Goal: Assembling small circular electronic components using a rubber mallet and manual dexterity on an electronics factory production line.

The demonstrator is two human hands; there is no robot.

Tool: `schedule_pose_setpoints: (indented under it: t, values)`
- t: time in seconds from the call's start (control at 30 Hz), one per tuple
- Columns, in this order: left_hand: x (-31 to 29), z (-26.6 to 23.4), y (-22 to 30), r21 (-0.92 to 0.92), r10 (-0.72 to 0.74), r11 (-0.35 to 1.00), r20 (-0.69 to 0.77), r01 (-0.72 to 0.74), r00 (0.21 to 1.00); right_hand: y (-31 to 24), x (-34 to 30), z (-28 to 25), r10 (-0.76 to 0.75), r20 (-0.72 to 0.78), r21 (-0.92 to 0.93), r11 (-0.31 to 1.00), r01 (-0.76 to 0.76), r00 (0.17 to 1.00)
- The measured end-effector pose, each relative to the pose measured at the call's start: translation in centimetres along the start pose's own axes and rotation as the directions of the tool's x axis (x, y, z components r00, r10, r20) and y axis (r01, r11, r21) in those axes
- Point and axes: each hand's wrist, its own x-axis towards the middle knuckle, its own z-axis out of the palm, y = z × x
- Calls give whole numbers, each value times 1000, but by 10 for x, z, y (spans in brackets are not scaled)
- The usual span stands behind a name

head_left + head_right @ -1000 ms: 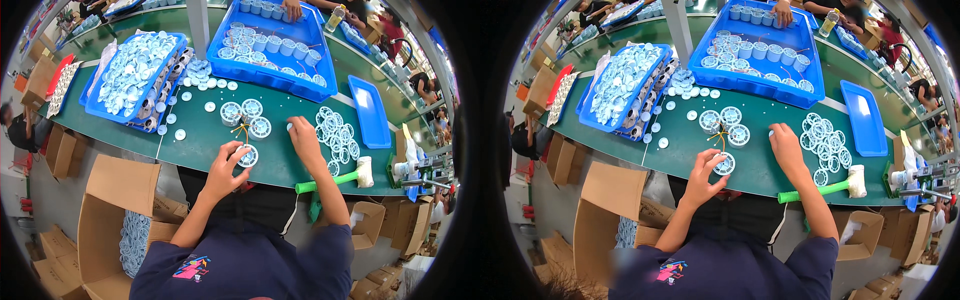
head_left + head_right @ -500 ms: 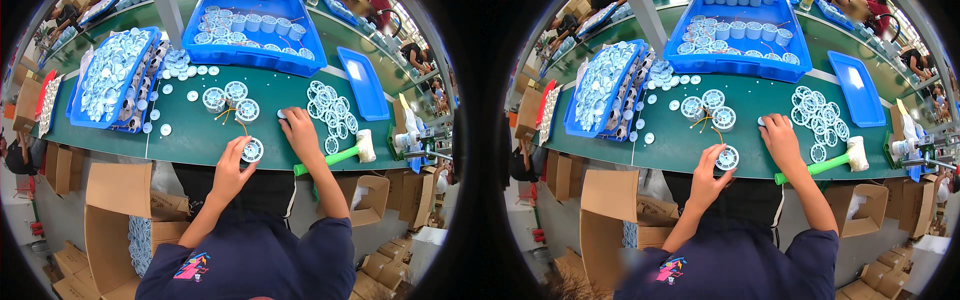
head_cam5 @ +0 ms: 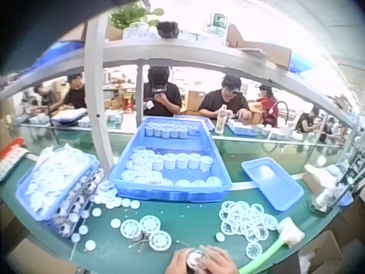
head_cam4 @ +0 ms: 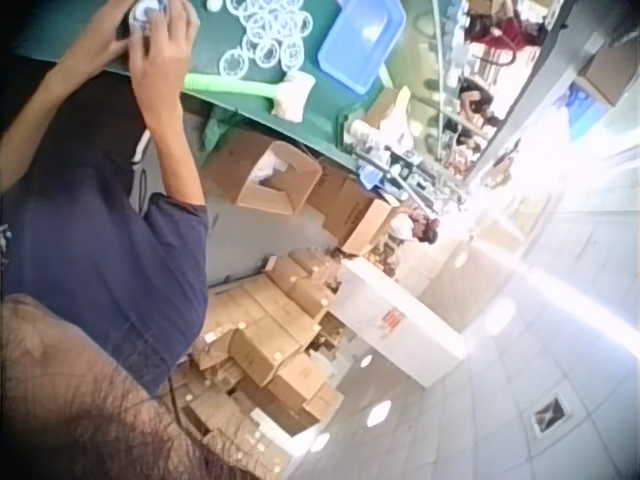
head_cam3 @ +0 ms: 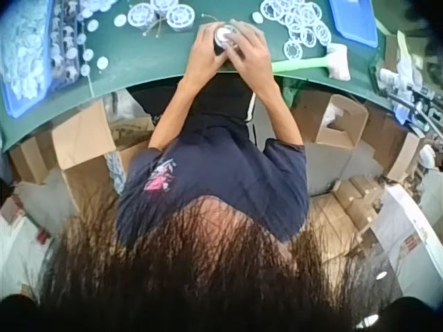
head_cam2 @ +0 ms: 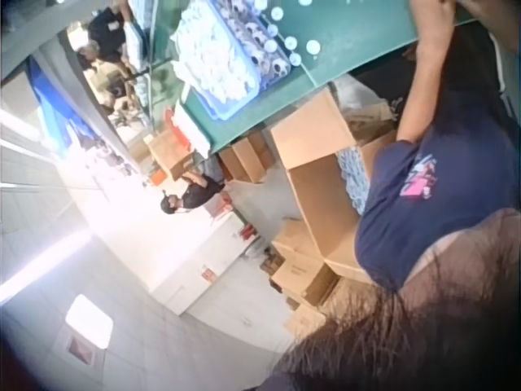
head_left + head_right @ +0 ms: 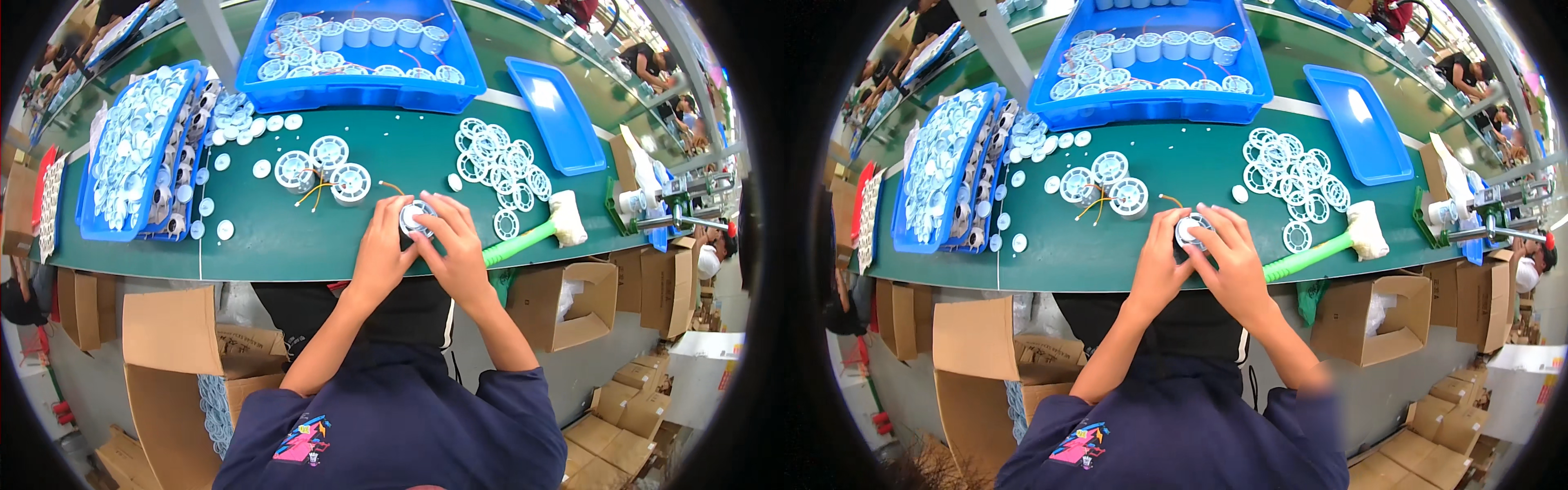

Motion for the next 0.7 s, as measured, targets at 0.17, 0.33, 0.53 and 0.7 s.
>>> schedule_pose_setpoints:
  t: [0.17,0.33,0.53,0.7]
  values:
    - [7,-5,2,10,-3,1000,-19,3,1000,62,29,-25,229,-66,-284,929,-239,971]
    - [23,-14,-12,54,-7,998,-28,8,1000,110,41,-24,205,137,-546,832,-98,969]
    - [21,-18,-13,62,-21,998,-32,23,999,84,37,-40,158,-197,-248,947,-205,968]
    - [18,-21,-12,40,-13,999,-74,16,997,35,13,-41,650,329,139,684,-716,685]
